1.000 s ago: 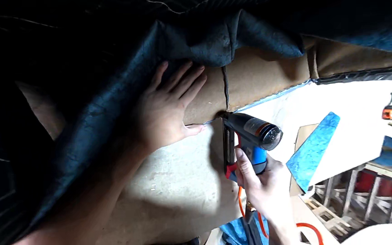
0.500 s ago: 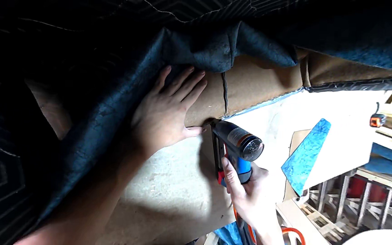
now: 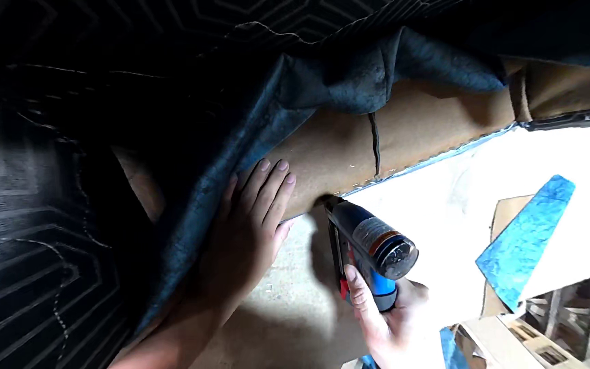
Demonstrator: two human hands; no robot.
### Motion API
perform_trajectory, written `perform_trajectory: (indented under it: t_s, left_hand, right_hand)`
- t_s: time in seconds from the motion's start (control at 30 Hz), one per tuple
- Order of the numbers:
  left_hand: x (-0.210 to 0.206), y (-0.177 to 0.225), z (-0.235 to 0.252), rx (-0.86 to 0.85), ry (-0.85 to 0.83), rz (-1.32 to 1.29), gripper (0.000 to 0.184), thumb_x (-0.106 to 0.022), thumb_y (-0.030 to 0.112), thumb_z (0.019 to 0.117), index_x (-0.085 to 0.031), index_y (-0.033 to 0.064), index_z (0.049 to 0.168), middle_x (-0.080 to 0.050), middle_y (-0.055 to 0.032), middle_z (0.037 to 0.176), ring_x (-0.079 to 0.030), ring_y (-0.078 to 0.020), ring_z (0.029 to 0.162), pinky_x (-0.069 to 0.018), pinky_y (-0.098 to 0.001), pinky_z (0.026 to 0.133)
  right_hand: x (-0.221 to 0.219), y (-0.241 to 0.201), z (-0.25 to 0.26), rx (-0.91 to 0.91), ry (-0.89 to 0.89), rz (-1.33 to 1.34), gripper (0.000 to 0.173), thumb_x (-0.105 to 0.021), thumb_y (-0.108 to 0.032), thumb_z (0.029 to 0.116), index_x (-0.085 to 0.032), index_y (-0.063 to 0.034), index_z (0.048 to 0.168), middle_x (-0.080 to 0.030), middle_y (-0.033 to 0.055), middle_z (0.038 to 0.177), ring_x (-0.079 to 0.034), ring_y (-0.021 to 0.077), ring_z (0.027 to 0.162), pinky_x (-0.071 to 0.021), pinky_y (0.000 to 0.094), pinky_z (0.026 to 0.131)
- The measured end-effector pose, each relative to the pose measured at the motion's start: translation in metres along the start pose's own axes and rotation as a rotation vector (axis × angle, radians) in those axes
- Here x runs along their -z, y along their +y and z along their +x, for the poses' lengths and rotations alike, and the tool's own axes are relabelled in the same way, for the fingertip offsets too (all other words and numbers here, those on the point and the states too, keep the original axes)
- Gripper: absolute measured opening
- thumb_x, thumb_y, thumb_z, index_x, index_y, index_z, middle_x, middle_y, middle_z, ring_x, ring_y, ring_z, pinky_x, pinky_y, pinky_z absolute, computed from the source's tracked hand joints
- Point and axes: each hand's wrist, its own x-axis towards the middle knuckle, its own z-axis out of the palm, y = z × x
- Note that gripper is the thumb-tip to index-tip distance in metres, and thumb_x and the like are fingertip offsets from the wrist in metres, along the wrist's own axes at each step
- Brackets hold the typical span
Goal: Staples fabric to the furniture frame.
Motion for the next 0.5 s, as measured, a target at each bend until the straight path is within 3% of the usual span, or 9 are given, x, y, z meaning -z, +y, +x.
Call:
perform_trajectory:
  t_s: [0.23, 0.4, 0.5]
  left_hand:
    - [-0.009, 0.002, -0.033, -0.041, 0.004, -0.013, 0.051, -0.045, 0.049, 0.1057, -0.044, 0.0394, 0.156, -0.029, 0.0153, 0.168, -0.016, -0.0206, 0.159, -0.0133, -0.0667, 0.123]
    - [-0.010, 0.002, -0.036, -0.051, -0.010, 0.012, 0.053, -0.043, 0.050, 0.1060, -0.040, 0.0395, 0.158, -0.025, 0.0154, 0.169, -0.013, -0.0214, 0.159, -0.0101, -0.0705, 0.121]
    - [-0.012, 0.000, -0.045, -0.045, -0.006, 0.002, 0.055, -0.045, 0.050, 0.1053, -0.040, 0.0371, 0.159, -0.024, 0.0127, 0.170, -0.015, -0.0211, 0.159, -0.0126, -0.0729, 0.120]
  right_hand:
    - [-0.009, -0.012, -0.006, 0.012, 0.011, -0.036, 0.034, -0.064, -0.041, 0.1000, -0.070, -0.0069, 0.099, -0.069, -0.0052, 0.071, -0.066, 0.0003, 0.057, -0.0573, 0.0218, 0.048]
    - [-0.014, -0.019, -0.011, -0.025, 0.009, -0.043, 0.033, -0.065, -0.038, 0.0995, -0.070, -0.0054, 0.101, -0.070, -0.0038, 0.072, -0.066, 0.0013, 0.058, -0.0581, 0.0230, 0.049]
    - [-0.016, -0.026, -0.016, -0.060, -0.014, -0.001, 0.033, -0.067, -0.038, 0.0995, -0.070, -0.0051, 0.102, -0.071, -0.0028, 0.073, -0.067, 0.0029, 0.058, -0.0592, 0.0248, 0.050]
